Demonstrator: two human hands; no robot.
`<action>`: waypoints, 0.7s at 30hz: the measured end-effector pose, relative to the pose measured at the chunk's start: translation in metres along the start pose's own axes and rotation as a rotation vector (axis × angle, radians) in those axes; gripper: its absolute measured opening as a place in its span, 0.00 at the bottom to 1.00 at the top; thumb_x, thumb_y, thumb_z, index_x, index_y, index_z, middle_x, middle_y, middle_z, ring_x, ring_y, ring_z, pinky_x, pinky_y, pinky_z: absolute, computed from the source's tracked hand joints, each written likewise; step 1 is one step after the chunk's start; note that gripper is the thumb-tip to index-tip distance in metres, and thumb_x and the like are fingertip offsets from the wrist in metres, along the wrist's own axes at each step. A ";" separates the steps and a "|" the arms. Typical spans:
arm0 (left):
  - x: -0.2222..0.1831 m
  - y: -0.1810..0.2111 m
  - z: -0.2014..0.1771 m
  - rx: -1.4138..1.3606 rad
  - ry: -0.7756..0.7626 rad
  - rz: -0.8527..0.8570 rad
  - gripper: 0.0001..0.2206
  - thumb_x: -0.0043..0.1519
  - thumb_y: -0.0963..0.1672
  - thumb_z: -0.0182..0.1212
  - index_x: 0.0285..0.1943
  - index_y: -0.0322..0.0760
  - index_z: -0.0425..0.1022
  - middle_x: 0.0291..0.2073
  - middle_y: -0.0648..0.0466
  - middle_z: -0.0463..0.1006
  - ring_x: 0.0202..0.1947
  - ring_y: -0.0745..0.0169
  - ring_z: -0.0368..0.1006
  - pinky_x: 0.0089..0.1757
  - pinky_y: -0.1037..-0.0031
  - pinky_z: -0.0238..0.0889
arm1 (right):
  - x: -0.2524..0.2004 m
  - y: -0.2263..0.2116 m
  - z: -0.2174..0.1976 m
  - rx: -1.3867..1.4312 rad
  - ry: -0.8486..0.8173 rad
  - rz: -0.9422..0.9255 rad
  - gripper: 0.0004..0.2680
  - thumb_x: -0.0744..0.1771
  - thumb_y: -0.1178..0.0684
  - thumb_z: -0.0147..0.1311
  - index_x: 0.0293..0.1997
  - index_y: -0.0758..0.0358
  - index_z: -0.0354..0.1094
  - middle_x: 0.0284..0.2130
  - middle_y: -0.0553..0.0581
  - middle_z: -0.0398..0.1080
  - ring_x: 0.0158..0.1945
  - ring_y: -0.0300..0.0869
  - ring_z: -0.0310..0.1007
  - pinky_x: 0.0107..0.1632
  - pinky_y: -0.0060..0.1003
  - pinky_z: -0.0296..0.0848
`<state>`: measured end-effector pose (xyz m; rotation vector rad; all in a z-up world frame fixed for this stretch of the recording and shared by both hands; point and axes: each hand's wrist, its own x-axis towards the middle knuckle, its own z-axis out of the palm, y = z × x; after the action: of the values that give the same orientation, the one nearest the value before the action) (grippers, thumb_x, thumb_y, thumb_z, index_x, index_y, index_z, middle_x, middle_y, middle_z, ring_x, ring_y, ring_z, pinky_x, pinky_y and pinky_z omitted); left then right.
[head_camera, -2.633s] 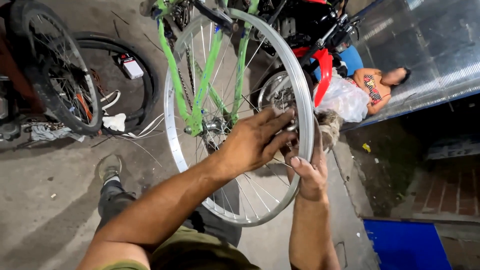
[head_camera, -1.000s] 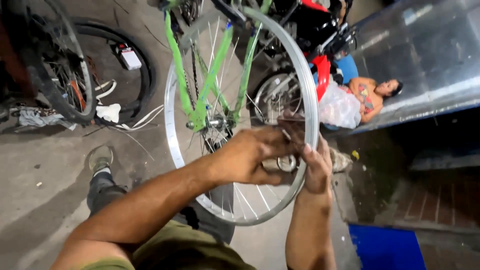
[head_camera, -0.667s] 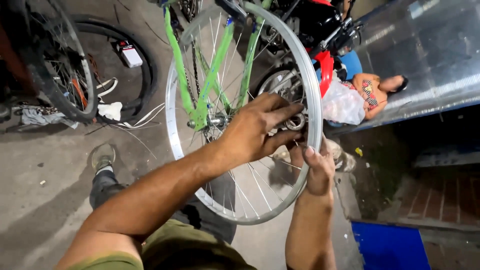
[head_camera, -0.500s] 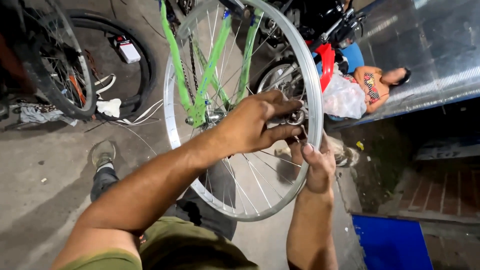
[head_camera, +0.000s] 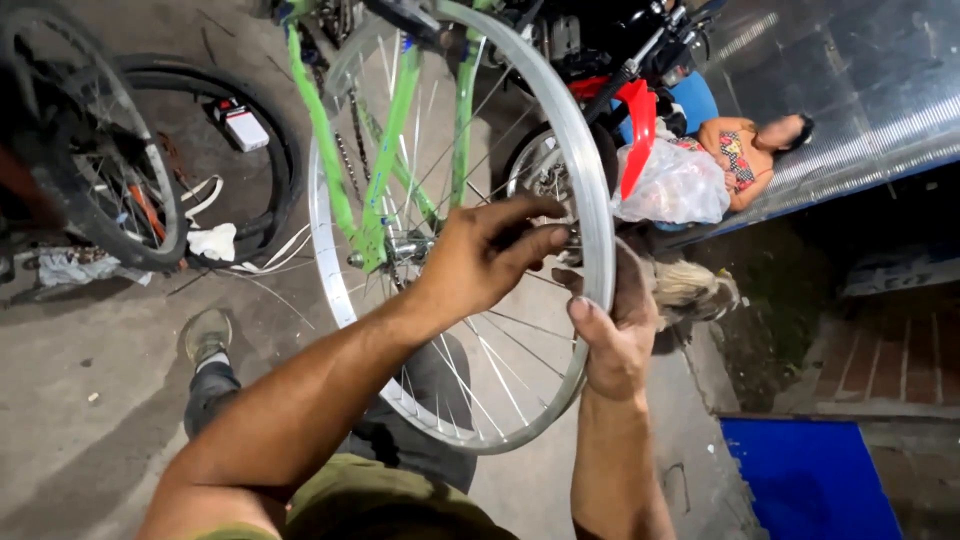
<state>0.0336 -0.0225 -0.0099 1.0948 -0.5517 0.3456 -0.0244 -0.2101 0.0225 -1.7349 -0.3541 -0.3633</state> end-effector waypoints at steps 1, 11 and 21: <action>-0.001 0.001 0.001 -0.001 -0.012 0.002 0.13 0.67 0.47 0.65 0.59 0.44 0.81 0.30 0.52 0.86 0.33 0.61 0.85 0.38 0.73 0.78 | -0.001 0.000 -0.002 0.000 0.011 -0.005 0.31 0.61 0.48 0.65 0.72 0.67 0.59 0.55 0.68 0.71 0.58 0.48 0.73 0.63 0.53 0.75; -0.008 0.011 0.013 0.001 -0.085 -0.028 0.12 0.67 0.47 0.66 0.57 0.41 0.83 0.32 0.49 0.84 0.34 0.60 0.79 0.38 0.71 0.72 | -0.010 0.004 -0.002 0.155 -0.004 -0.026 0.29 0.62 0.54 0.66 0.71 0.70 0.60 0.46 0.73 0.77 0.51 0.53 0.81 0.59 0.54 0.76; -0.017 0.022 0.012 -0.026 -0.125 -0.090 0.14 0.58 0.46 0.76 0.50 0.39 0.85 0.21 0.48 0.80 0.22 0.63 0.73 0.28 0.73 0.66 | -0.012 -0.042 0.029 0.039 0.020 0.028 0.35 0.58 0.48 0.69 0.72 0.66 0.58 0.49 0.66 0.72 0.52 0.49 0.74 0.62 0.55 0.74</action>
<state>0.0049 -0.0238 0.0004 1.1171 -0.6144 0.1918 -0.0520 -0.1743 0.0493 -1.6952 -0.3197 -0.3510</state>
